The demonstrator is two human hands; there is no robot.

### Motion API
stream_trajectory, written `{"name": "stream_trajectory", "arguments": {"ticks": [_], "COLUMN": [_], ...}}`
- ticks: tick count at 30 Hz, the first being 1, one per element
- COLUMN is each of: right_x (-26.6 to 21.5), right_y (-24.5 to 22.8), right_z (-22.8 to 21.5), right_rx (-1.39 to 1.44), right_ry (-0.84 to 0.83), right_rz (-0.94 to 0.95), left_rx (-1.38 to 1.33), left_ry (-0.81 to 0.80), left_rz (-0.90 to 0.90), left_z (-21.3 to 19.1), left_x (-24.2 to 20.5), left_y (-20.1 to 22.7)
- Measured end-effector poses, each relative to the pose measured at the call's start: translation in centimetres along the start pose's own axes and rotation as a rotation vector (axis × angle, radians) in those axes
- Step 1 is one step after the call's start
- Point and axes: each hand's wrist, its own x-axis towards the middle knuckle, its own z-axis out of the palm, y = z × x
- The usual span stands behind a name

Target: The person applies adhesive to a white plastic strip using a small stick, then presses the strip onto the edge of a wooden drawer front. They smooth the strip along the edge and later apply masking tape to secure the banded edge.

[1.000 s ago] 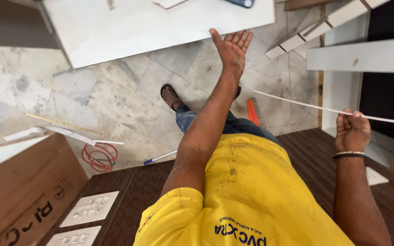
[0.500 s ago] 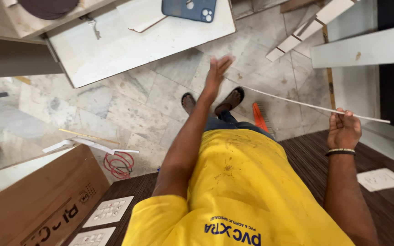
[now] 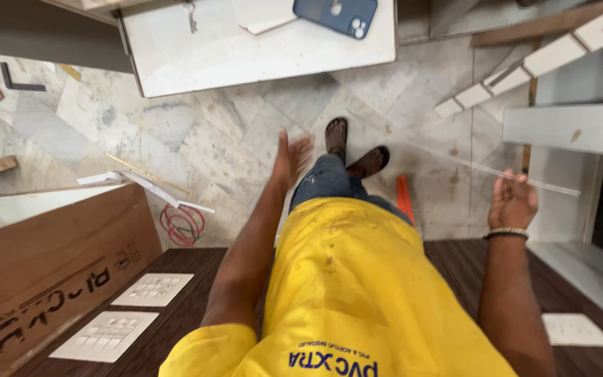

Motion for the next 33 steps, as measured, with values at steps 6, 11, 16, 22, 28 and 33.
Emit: {"name": "stream_trajectory", "arguments": {"ticks": [6, 11, 16, 22, 28, 33], "right_x": [-0.1, -1.4, -2.7, -4.8, -7.1, -9.8], "right_y": [-1.8, -1.0, 0.3, -0.5, 0.3, 3.6], "right_z": [1.0, 1.1, 1.0, 2.7, 6.3, 10.0], "right_rx": [-0.102, -0.184, -0.207, -0.217, -0.373, -0.533], "right_ry": [-0.055, 0.088, 0.054, 0.057, 0.042, -0.039], "right_rz": [-0.028, 0.014, 0.034, -0.010, -0.113, -0.176], "left_rx": [-0.005, -0.609, -0.894, -1.005, -0.989, -0.760], "left_ry": [-0.132, -0.218, -0.242, -0.157, -0.041, 0.113], "left_rz": [0.315, 0.232, 0.232, 0.182, 0.227, 0.313], "left_z": [12.6, 21.2, 24.3, 23.1, 14.5, 3.6], "left_x": [13.5, 17.4, 18.9, 18.3, 15.6, 13.5], "left_y": [7.6, 4.2, 5.3, 5.5, 7.4, 9.3]}}
